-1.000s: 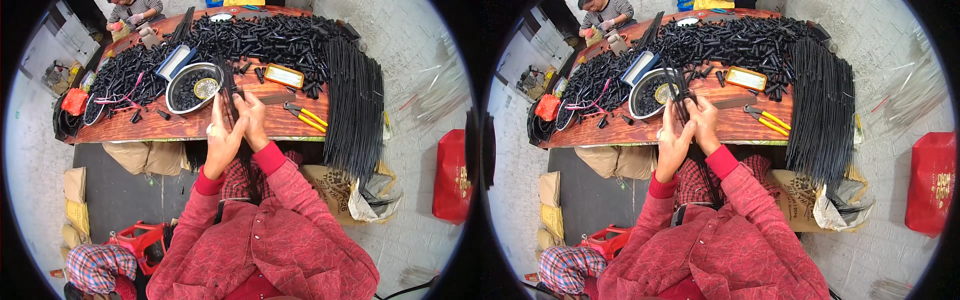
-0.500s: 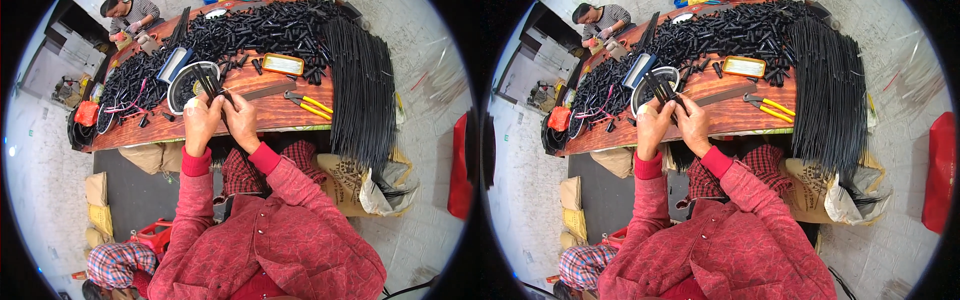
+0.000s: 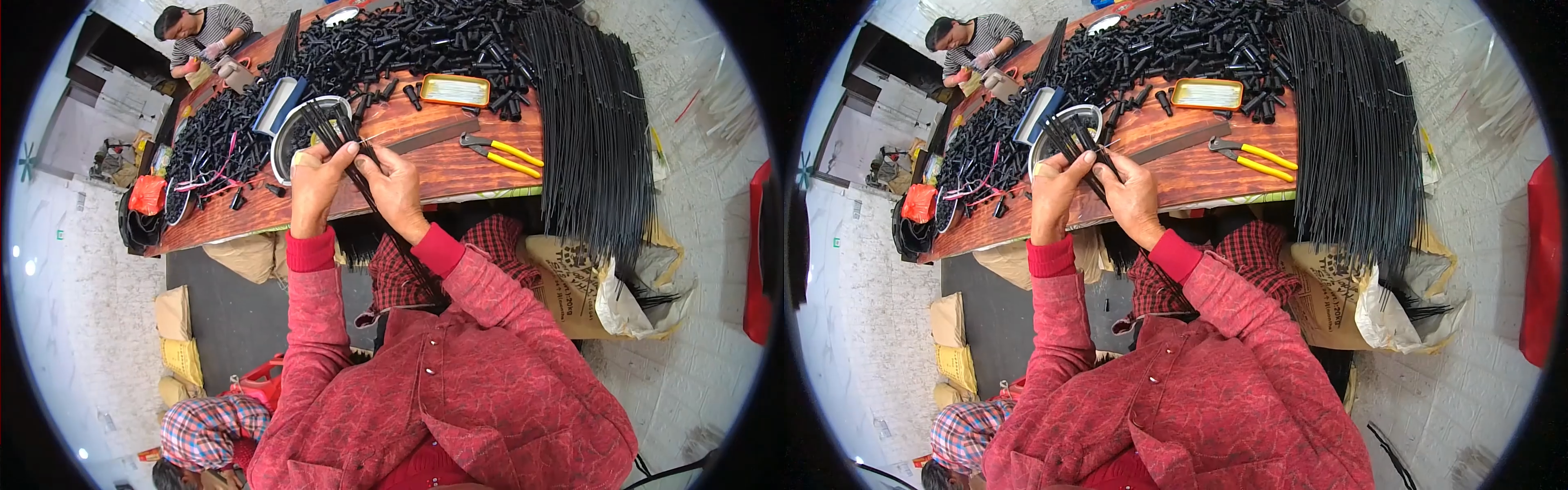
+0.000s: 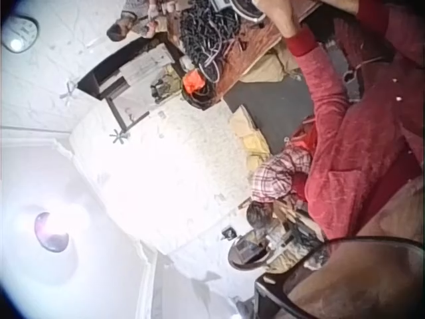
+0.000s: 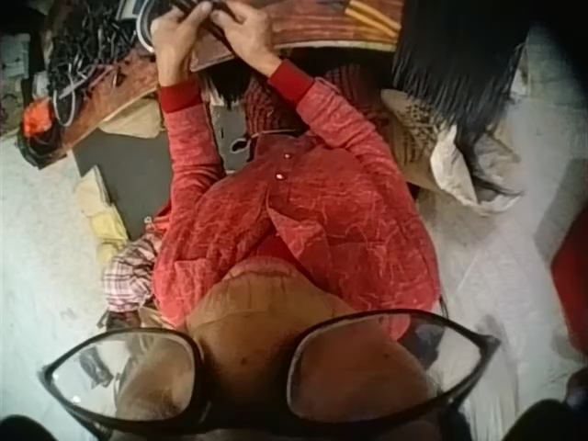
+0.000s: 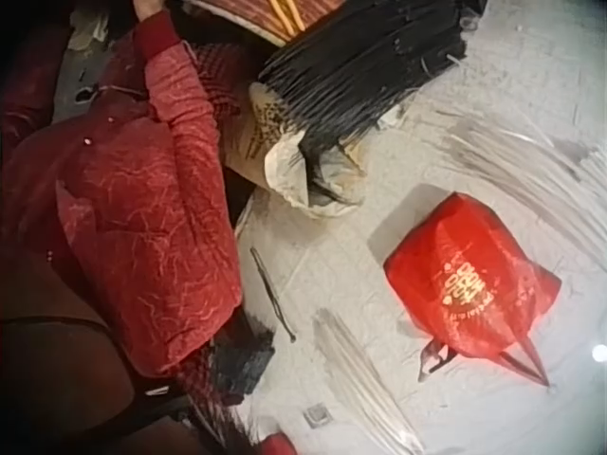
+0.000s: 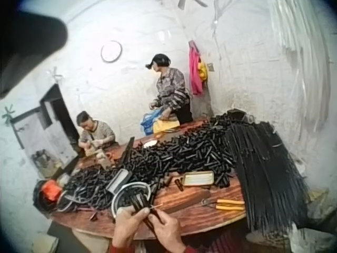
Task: Trimming the ends of bundled black wires using handheld wire cutters at an assembly workbench.
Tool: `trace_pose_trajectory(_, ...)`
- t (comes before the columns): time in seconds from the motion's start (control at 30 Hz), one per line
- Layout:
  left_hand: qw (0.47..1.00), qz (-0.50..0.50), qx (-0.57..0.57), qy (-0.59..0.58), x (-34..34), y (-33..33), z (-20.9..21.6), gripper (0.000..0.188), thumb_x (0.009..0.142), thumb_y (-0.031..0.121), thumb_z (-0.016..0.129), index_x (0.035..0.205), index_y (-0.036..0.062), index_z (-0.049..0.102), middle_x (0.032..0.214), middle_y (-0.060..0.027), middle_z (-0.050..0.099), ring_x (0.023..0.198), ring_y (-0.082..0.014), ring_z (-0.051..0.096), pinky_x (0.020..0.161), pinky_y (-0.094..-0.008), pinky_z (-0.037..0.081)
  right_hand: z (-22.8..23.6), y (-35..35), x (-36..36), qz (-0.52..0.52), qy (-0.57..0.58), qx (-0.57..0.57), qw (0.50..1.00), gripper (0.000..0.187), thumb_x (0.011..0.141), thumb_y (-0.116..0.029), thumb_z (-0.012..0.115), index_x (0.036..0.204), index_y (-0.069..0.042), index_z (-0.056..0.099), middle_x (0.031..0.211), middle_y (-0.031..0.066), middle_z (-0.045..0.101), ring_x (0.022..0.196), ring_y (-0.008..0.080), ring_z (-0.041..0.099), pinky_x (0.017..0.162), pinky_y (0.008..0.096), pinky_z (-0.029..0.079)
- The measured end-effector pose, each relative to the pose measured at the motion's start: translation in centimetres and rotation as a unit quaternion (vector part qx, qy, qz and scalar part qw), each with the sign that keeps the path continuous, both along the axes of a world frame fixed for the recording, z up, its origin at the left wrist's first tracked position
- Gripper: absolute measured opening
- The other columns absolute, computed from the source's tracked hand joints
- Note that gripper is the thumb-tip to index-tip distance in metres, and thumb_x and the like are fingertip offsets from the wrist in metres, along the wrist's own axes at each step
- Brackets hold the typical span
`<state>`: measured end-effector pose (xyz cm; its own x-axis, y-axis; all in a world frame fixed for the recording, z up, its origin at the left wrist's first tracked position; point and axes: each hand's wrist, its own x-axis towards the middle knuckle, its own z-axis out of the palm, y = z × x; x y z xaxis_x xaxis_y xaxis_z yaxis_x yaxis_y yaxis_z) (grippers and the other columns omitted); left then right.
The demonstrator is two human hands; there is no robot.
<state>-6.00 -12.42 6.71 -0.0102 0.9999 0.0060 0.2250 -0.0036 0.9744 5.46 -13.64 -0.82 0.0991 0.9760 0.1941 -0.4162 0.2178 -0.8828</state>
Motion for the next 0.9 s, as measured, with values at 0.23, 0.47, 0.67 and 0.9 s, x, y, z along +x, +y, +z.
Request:
trace_pose_trajectory(0.23,0.994,0.022,0.015,-0.107,0.5,-0.9,-0.6,0.016,0.091,0.008,0.069,0.101,-0.0039,0.074,0.09,-0.0023,0.072,0.077,-0.0066,0.061,0.071,-0.0221,0.048,1.4,-1.3,1.6,-0.027,-0.101,0.014,0.994,0.031,0.094,-0.009,0.067,0.123,0.004,0.063,0.107,0.0086,0.073,0.096,0.0087,0.066,0.078,0.0253,0.055)
trace_pose_trajectory(0.47,0.987,0.018,0.047,-0.153,0.0,-1.3,-1.1,0.018,0.088,0.004,0.072,0.105,-0.0034,0.073,0.094,-0.0048,0.072,0.081,-0.009,0.063,0.076,-0.0235,0.051,1.2,-1.4,3.1,-0.012,-0.147,-0.04,0.988,0.02,0.089,-0.019,0.076,0.086,-0.001,0.069,0.072,-0.0028,0.064,0.064,0.004,0.055,0.056,0.0234,0.044)
trace_pose_trajectory(0.67,0.988,-0.002,0.026,-0.155,-1.0,-1.3,-1.2,0.019,0.088,0.004,0.073,0.105,-0.0031,0.072,0.097,-0.0072,0.073,0.083,-0.0107,0.065,0.077,-0.0241,0.051,1.6,-0.4,5.0,0.197,-0.006,-0.122,0.973,0.024,0.09,-0.027,0.076,0.086,-0.005,0.068,0.073,-0.0025,0.063,0.06,0.0046,0.057,0.05,0.0199,0.043)
trace_pose_trajectory(0.9,0.986,-0.017,0.005,-0.164,-1.7,-1.1,-1.8,0.027,0.087,0.005,0.074,0.112,-0.0042,0.071,0.099,-0.0082,0.072,0.087,-0.0129,0.066,0.083,-0.0257,0.052,0.0,0.1,3.9,0.154,-0.096,-0.073,0.981,0.025,0.091,-0.029,0.075,0.087,-0.005,0.067,0.074,-0.0016,0.064,0.061,0.0055,0.059,0.05,0.0207,0.045)
